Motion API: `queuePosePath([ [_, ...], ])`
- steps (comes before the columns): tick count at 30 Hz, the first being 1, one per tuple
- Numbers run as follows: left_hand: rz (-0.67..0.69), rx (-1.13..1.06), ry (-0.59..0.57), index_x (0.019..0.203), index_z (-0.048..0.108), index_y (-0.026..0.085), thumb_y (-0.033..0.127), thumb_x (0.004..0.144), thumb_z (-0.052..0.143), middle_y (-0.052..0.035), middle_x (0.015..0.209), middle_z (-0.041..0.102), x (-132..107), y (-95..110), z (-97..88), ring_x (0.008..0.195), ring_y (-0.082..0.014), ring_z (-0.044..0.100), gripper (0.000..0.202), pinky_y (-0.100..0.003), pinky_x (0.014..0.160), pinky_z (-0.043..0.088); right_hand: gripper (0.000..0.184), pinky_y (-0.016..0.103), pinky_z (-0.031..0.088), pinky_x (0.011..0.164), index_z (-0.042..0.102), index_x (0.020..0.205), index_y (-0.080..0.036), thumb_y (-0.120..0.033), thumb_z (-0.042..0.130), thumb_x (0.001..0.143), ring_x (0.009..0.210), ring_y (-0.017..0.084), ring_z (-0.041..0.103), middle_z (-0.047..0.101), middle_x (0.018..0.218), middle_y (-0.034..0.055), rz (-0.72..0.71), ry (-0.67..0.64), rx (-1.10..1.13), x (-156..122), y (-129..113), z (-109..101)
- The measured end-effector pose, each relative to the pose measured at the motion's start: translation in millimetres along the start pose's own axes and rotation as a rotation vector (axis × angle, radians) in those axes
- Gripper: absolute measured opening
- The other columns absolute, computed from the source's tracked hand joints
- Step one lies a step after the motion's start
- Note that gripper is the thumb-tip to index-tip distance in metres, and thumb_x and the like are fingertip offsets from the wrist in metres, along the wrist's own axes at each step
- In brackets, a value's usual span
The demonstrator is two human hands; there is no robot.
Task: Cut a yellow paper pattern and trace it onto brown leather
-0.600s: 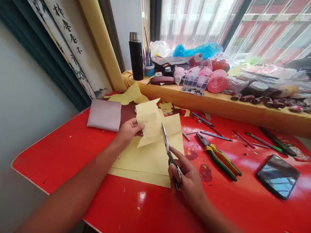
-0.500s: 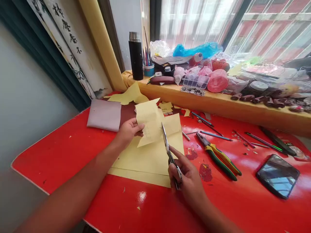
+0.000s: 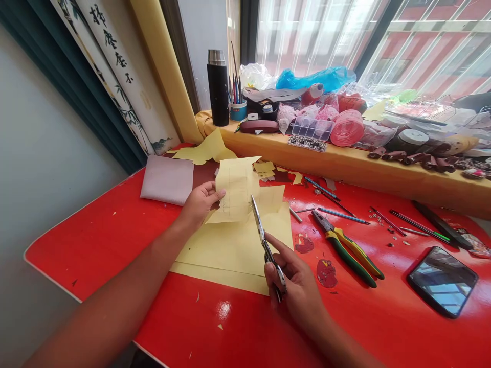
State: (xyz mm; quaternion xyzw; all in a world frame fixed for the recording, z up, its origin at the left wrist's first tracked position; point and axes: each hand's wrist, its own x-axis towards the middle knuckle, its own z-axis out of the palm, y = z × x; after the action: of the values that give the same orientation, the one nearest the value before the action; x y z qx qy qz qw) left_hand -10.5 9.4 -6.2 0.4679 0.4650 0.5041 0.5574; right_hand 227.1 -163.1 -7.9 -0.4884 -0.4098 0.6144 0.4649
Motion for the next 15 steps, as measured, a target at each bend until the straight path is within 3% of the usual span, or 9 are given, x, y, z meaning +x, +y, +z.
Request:
queuePosePath([
  [5,0.035,0.05,0.048,0.092,0.075,0.018,0.058,0.063,0.096,-0.0023,0.078,0.073,5.3,-3.0,-4.9,0.062,-0.0119,0.057,0.053,-0.023,0.055,0.041,0.078,0.025,0.048,0.039,0.061,0.154,-0.02,-0.059,0.08,0.089,0.044,0.011,0.047,0.042,0.065,-0.0093,0.007,-0.035,-0.026,-2.0,-1.3,0.8],
  [10,0.039,-0.006,0.041,0.095,0.074,0.019,0.059,0.065,0.095,-0.0044,0.087,0.078,10.0,-6.2,-10.1,0.076,-0.0183,0.069,0.055,-0.028,0.068,0.055,0.074,0.022,0.044,0.041,0.064,0.151,-0.019,-0.055,0.081,0.089,0.049,0.011,0.039,0.038,0.066,-0.0089,-0.013,-0.065,-0.081,-2.3,-3.8,1.6],
  [15,0.084,-0.006,0.029,0.094,0.075,0.018,0.059,0.067,0.095,-0.0055,0.089,0.079,13.9,-7.4,-15.8,0.08,-0.0198,0.07,0.053,-0.029,0.071,0.057,0.072,0.021,0.043,0.042,0.066,0.149,-0.019,-0.053,0.082,0.088,0.052,0.01,0.036,0.034,0.068,-0.0089,-0.013,-0.094,-0.125,-3.1,-6.0,1.8],
])
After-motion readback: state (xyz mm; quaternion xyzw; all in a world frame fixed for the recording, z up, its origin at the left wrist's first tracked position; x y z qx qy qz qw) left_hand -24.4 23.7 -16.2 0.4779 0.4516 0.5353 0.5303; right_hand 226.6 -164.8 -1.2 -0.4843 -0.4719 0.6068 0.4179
